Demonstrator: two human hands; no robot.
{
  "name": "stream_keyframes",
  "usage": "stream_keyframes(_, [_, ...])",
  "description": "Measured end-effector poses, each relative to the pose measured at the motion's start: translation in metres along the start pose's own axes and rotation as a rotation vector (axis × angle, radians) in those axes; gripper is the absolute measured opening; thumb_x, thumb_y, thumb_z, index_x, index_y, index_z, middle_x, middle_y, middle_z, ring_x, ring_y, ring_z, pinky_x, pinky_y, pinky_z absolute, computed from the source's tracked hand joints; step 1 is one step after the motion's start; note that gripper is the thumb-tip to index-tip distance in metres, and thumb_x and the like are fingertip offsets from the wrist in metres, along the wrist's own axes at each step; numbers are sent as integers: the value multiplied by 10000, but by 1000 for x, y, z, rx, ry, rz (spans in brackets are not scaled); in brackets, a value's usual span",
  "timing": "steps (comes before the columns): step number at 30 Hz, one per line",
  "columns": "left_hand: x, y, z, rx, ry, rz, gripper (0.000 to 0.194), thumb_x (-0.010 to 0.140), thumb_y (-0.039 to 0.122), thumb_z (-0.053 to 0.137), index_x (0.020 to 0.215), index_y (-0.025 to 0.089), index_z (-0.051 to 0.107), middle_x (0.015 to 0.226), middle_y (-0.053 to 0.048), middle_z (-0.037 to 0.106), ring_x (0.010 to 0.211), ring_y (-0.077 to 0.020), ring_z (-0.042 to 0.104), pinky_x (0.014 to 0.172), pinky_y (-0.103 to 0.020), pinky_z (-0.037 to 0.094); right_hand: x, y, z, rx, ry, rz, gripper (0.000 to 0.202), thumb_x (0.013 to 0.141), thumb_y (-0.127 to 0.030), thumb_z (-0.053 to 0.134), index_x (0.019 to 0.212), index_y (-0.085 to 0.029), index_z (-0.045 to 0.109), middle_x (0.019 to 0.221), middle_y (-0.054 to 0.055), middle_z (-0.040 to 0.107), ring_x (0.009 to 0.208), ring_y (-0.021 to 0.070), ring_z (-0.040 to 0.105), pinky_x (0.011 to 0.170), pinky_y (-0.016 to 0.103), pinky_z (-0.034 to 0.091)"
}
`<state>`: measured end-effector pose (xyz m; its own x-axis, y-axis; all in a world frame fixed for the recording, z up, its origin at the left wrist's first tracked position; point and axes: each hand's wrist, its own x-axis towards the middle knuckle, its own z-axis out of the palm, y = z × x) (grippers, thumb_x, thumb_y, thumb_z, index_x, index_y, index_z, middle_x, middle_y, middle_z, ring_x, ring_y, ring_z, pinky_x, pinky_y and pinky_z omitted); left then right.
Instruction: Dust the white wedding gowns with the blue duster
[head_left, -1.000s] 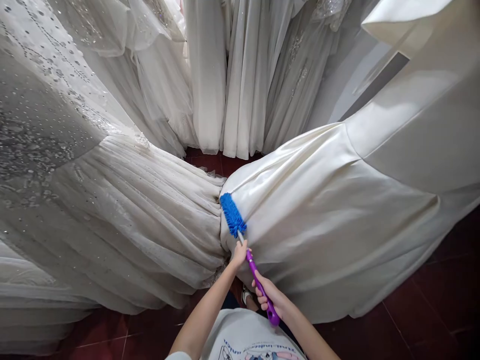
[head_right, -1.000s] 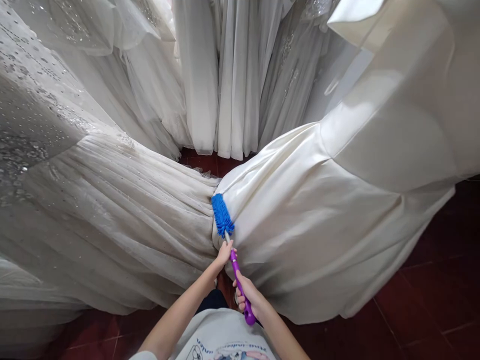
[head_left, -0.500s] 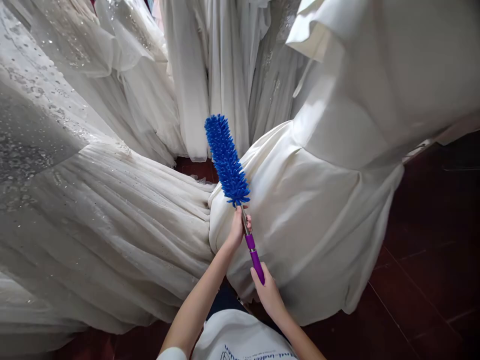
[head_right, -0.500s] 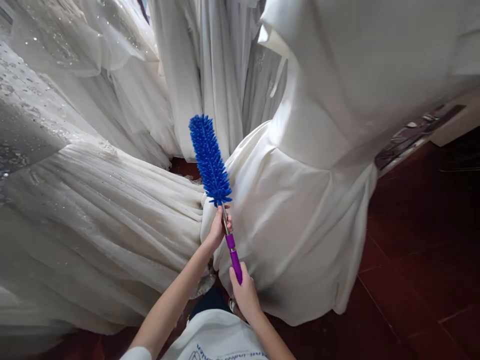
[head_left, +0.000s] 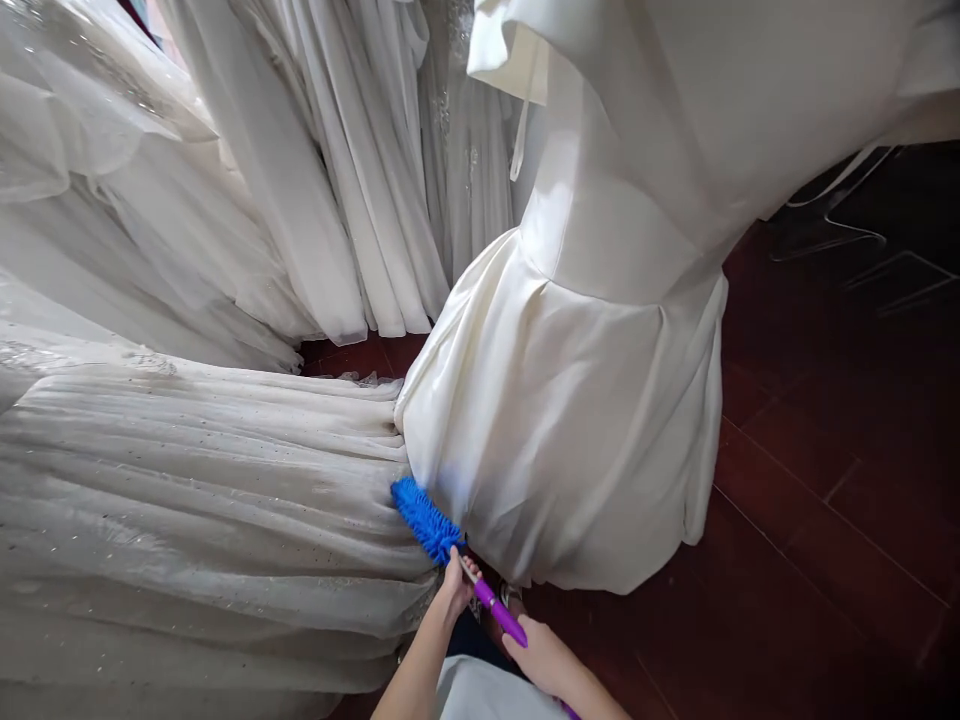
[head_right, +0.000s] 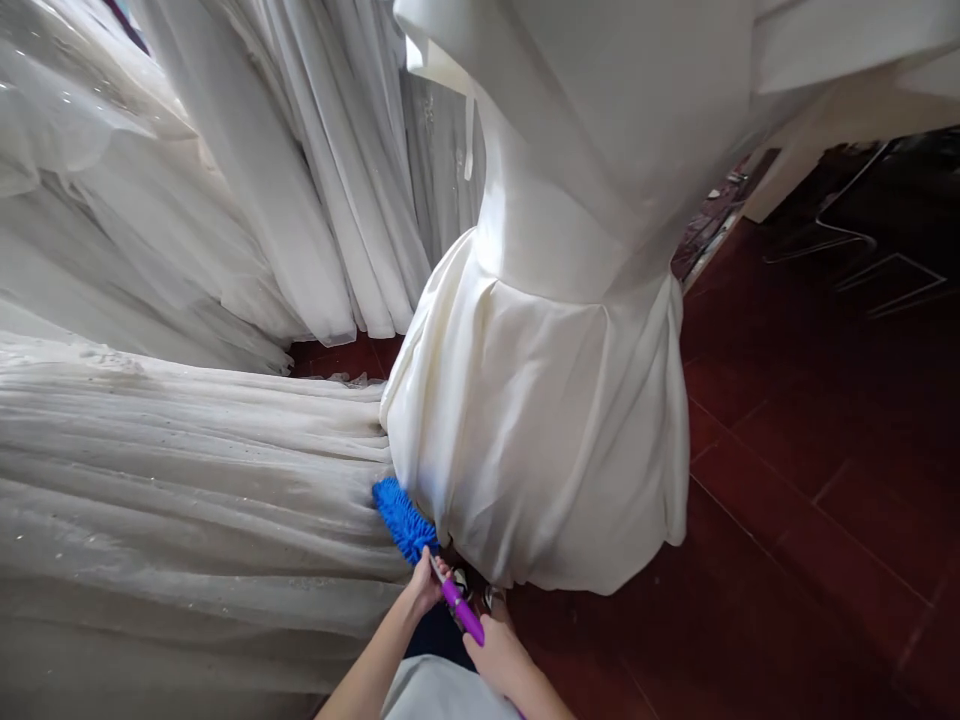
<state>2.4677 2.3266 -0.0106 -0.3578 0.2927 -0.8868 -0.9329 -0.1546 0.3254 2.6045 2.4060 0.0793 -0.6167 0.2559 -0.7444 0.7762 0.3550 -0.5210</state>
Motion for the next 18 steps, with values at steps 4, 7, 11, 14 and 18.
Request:
stream_keyframes(4, [-18, 0, -40, -123, 72, -44, 379, 904, 443, 346, 621, 190, 361, 458, 64, 370, 385, -63, 401, 459, -187, 382, -18, -8, 28, -9, -37, 15, 233, 831, -342, 440, 785, -178, 599, 752, 84, 688, 691, 200, 626, 596, 261, 391])
stream_keyframes(7, [-46, 35, -18, -218, -17, 66, 350, 863, 489, 422, 677, 193, 420, 453, 72, 378, 367, -74, 389, 429, -203, 373, -31, -18, 20, 61, 45, -27, 328, 858, -438, 397, 931, -194, 602, 756, 64, 687, 690, 198, 631, 590, 253, 406])
stream_keyframes(11, [-98, 91, 66, -143, -343, 339, 428, 697, 628, 573, 763, 220, 462, 464, 94, 395, 360, -74, 393, 408, -205, 374, -39, -36, -9, 134, 296, -186, 444, 857, -558, 347, 1074, -238, 566, 801, 47, 687, 744, 204, 642, 657, 264, 447])
stream_keyframes(14, [-125, 109, 133, 48, -549, 409, 487, 657, 679, 563, 764, 217, 453, 444, 100, 413, 329, -72, 391, 379, -199, 354, -39, -40, -28, 196, 470, -208, 566, 855, -605, 274, 1164, -203, 527, 874, 91, 699, 831, 222, 647, 709, 280, 473])
stream_keyframes(18, [-130, 95, 179, 184, -651, 409, 492, 685, 688, 519, 757, 210, 430, 476, 85, 464, 351, -71, 427, 390, -193, 361, -49, -23, -51, 99, 592, -6, 668, 855, -605, 218, 1247, -142, 500, 898, 146, 704, 863, 267, 655, 706, 317, 488])
